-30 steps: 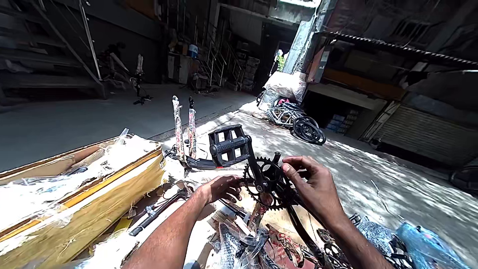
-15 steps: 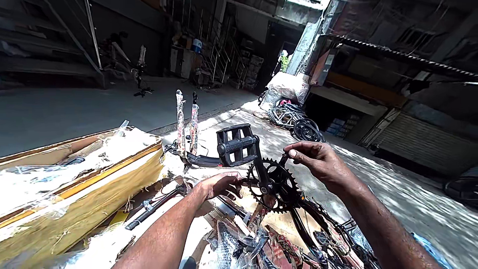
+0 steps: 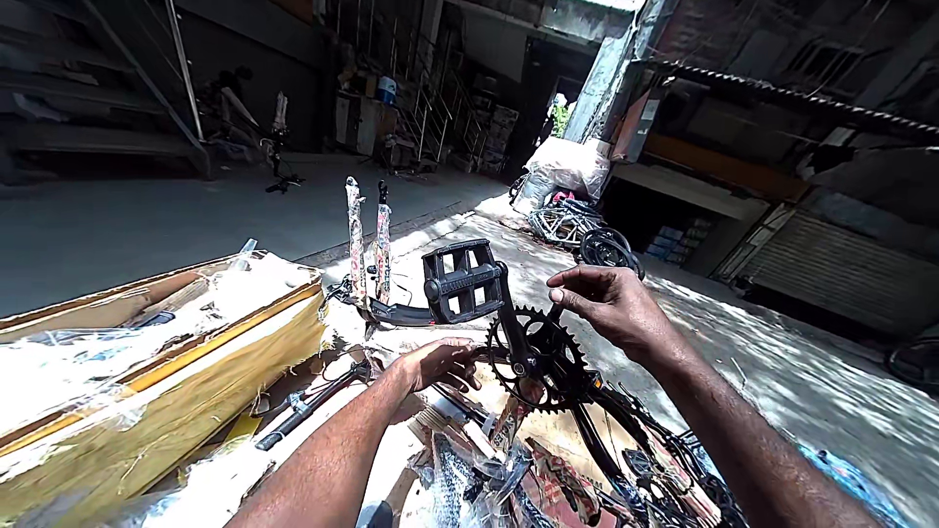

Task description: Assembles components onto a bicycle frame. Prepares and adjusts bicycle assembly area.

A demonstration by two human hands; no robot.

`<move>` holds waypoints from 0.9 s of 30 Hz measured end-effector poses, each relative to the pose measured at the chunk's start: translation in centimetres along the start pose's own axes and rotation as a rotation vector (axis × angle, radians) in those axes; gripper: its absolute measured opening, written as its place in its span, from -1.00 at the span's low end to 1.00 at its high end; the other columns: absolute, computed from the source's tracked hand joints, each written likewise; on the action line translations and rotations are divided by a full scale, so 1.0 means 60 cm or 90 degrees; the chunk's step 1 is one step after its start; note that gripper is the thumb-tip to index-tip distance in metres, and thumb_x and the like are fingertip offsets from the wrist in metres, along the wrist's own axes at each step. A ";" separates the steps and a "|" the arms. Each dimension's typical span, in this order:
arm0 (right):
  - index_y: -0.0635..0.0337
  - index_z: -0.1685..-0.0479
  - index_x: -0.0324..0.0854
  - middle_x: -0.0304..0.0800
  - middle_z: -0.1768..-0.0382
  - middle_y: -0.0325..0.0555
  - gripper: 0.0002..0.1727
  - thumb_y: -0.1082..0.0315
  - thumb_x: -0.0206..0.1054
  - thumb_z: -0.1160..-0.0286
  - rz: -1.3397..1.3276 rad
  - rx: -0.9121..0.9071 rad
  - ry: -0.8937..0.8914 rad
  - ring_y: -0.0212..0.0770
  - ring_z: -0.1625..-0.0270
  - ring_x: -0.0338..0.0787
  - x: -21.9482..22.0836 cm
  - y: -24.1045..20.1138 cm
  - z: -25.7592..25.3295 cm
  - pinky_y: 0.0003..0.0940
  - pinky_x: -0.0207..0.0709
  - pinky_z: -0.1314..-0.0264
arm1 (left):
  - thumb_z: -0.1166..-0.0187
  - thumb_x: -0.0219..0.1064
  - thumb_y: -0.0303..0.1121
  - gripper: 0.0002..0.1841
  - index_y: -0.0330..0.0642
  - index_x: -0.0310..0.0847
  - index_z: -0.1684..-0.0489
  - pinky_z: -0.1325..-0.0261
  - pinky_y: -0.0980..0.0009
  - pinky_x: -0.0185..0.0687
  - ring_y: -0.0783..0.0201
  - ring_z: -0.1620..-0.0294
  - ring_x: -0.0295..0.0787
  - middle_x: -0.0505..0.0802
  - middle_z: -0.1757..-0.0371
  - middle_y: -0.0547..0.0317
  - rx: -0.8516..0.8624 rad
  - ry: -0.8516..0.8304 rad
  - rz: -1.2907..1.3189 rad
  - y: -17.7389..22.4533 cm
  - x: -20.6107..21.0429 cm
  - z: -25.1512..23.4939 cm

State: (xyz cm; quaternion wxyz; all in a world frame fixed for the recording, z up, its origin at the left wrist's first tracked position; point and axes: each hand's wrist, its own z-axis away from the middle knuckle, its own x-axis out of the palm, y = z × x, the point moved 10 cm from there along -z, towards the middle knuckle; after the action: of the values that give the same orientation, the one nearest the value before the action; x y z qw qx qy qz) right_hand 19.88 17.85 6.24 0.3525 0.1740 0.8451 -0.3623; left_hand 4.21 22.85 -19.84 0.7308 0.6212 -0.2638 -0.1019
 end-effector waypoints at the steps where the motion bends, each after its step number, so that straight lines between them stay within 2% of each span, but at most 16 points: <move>1: 0.04 -0.03 0.86 0.90 0.33 -0.24 -0.82 0.33 0.49 -0.52 -0.012 0.000 -0.005 -0.36 0.33 0.81 0.001 -0.001 0.000 -0.36 0.71 0.20 | -0.93 -0.10 -0.12 -0.63 -0.19 0.52 0.08 0.20 0.21 0.83 0.17 0.41 0.79 0.67 0.47 0.15 -0.003 0.018 -0.003 0.001 0.003 0.001; 3: 0.12 -0.18 0.81 0.93 0.17 -0.16 -0.71 0.52 0.40 -0.53 -0.051 -0.003 -0.048 -0.33 0.16 0.87 0.002 -0.015 0.002 -0.35 0.76 -0.01 | -0.93 -0.13 -0.09 -0.57 -0.18 0.47 0.27 0.33 0.31 0.78 0.25 0.56 0.71 0.56 0.61 0.23 -0.011 0.068 -0.027 0.012 0.007 0.012; 4: 0.15 -0.27 0.76 0.94 0.07 -0.11 -0.62 0.61 0.34 -0.51 -0.074 -0.004 -0.076 -0.29 0.07 0.89 0.004 -0.023 0.003 -0.34 0.76 -0.10 | -0.93 -0.11 -0.09 -0.56 -0.20 0.51 0.23 0.35 0.33 0.78 0.25 0.56 0.71 0.59 0.59 0.22 -0.014 0.078 -0.032 0.016 0.006 0.018; 6: 0.16 -0.41 0.66 0.92 -0.04 -0.04 -0.49 0.67 0.23 -0.47 -0.110 -0.005 -0.114 -0.24 0.00 0.89 0.010 -0.033 0.005 -0.32 0.75 -0.12 | -0.92 -0.10 -0.14 -0.62 -0.18 0.60 -0.08 0.38 0.38 0.73 0.28 0.52 0.74 0.71 0.48 0.20 -0.027 0.066 -0.026 0.017 0.006 0.027; 8: 0.15 -0.36 0.67 0.90 -0.03 -0.08 -0.62 0.54 0.28 -0.59 -0.093 0.001 -0.087 -0.26 -0.01 0.88 0.008 -0.028 0.004 -0.32 0.75 -0.14 | -0.92 -0.11 -0.21 -0.68 -0.13 0.56 -0.18 0.31 0.34 0.76 0.25 0.44 0.79 0.76 0.41 0.16 -0.023 0.029 -0.007 0.016 0.008 0.026; 10: 0.07 -0.13 0.79 0.89 0.26 -0.21 -0.77 0.35 0.45 -0.55 -0.023 0.004 -0.010 -0.34 0.29 0.82 -0.002 -0.014 -0.001 -0.38 0.70 0.19 | -0.92 -0.11 -0.20 -0.70 -0.14 0.53 -0.06 0.24 0.28 0.80 0.20 0.39 0.82 0.73 0.41 0.14 -0.013 0.001 0.010 0.009 0.007 0.012; 11: 0.06 -0.05 0.83 0.87 0.33 -0.23 -0.81 0.35 0.48 -0.53 -0.013 0.001 0.011 -0.36 0.38 0.76 -0.004 -0.008 -0.003 -0.39 0.64 0.28 | -0.93 -0.11 -0.17 -0.66 -0.18 0.53 0.01 0.20 0.24 0.82 0.17 0.37 0.82 0.71 0.42 0.13 -0.009 -0.007 0.013 0.006 0.006 0.003; 12: 0.08 -0.04 0.84 0.89 0.31 -0.21 -0.82 0.39 0.47 -0.52 -0.022 0.001 0.007 -0.36 0.36 0.77 -0.004 -0.007 -0.002 -0.40 0.66 0.25 | -0.93 -0.14 -0.15 -0.61 -0.19 0.51 0.15 0.22 0.26 0.82 0.19 0.42 0.80 0.68 0.50 0.17 -0.005 0.002 0.000 0.004 0.006 -0.002; 14: 0.15 -0.17 0.78 0.91 0.13 -0.15 -0.73 0.53 0.38 -0.55 -0.047 0.008 -0.049 -0.32 0.14 0.86 0.002 -0.018 0.001 -0.37 0.74 -0.03 | -0.95 -0.20 -0.10 -0.53 -0.19 0.43 0.32 0.31 0.29 0.78 0.23 0.55 0.73 0.58 0.63 0.22 -0.009 0.040 -0.044 0.007 0.007 -0.003; 16: 0.17 -0.29 0.70 0.89 -0.08 -0.10 -0.62 0.62 0.24 -0.55 -0.054 0.013 -0.105 -0.27 -0.07 0.87 0.009 -0.030 0.003 -0.34 0.73 -0.20 | -0.94 -0.16 -0.08 -0.53 -0.22 0.49 0.25 0.34 0.31 0.77 0.24 0.55 0.74 0.62 0.59 0.19 -0.013 0.061 -0.077 0.013 0.001 -0.001; 17: 0.16 -0.31 0.69 0.88 -0.12 -0.11 -0.61 0.59 0.21 -0.56 -0.049 0.006 -0.109 -0.27 -0.10 0.86 0.010 -0.032 0.004 -0.32 0.72 -0.22 | -0.94 -0.14 -0.12 -0.57 -0.23 0.55 0.10 0.31 0.30 0.78 0.22 0.48 0.77 0.68 0.50 0.17 -0.015 0.052 -0.080 0.014 -0.002 0.001; 19: 0.08 -0.24 0.73 0.89 0.04 -0.18 -0.73 0.39 0.31 -0.64 -0.011 0.006 -0.064 -0.30 0.08 0.86 0.008 -0.023 0.000 -0.32 0.74 -0.02 | -0.92 -0.12 -0.20 -0.66 -0.18 0.55 -0.13 0.22 0.26 0.78 0.18 0.35 0.81 0.75 0.37 0.12 -0.012 0.008 -0.058 0.014 -0.004 0.004; 21: 0.02 -0.04 0.82 0.86 0.37 -0.25 -0.82 0.28 0.47 -0.55 0.021 0.004 -0.003 -0.34 0.40 0.77 0.003 -0.008 -0.006 -0.32 0.66 0.29 | -0.91 -0.11 -0.23 -0.71 -0.13 0.52 -0.12 0.12 0.21 0.78 0.14 0.26 0.83 0.76 0.31 0.10 -0.005 -0.026 -0.040 0.015 -0.001 0.007; 22: 0.04 0.00 0.84 0.86 0.38 -0.24 -0.84 0.33 0.48 -0.53 0.008 0.002 0.001 -0.36 0.42 0.74 0.004 -0.007 -0.005 -0.35 0.64 0.30 | -0.92 -0.13 -0.21 -0.70 -0.13 0.50 -0.10 0.10 0.19 0.79 0.13 0.25 0.83 0.74 0.33 0.10 0.002 -0.034 -0.040 0.015 0.003 0.007; 25: 0.18 -0.18 0.76 0.92 -0.04 -0.12 -0.70 0.58 0.30 -0.56 -0.057 0.001 -0.080 -0.29 -0.03 0.89 0.012 -0.029 0.003 -0.33 0.76 -0.18 | -0.94 -0.17 -0.10 -0.56 -0.22 0.47 0.20 0.27 0.25 0.81 0.18 0.48 0.77 0.61 0.58 0.17 0.011 0.024 -0.073 0.014 0.005 0.004; 27: 0.18 -0.22 0.74 0.89 -0.11 -0.11 -0.70 0.56 0.26 -0.61 -0.071 0.001 -0.091 -0.27 -0.12 0.87 0.014 -0.034 0.006 -0.32 0.74 -0.25 | -0.93 -0.18 -0.03 -0.49 -0.23 0.46 0.32 0.35 0.29 0.77 0.22 0.54 0.73 0.59 0.62 0.19 0.001 0.058 -0.110 0.015 0.000 0.002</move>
State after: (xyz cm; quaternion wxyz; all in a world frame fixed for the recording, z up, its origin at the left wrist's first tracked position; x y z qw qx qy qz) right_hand 18.32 16.24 6.44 0.3909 0.1011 0.8260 -0.3933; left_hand 4.00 22.96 -18.96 0.7300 0.6463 -0.1757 -0.1362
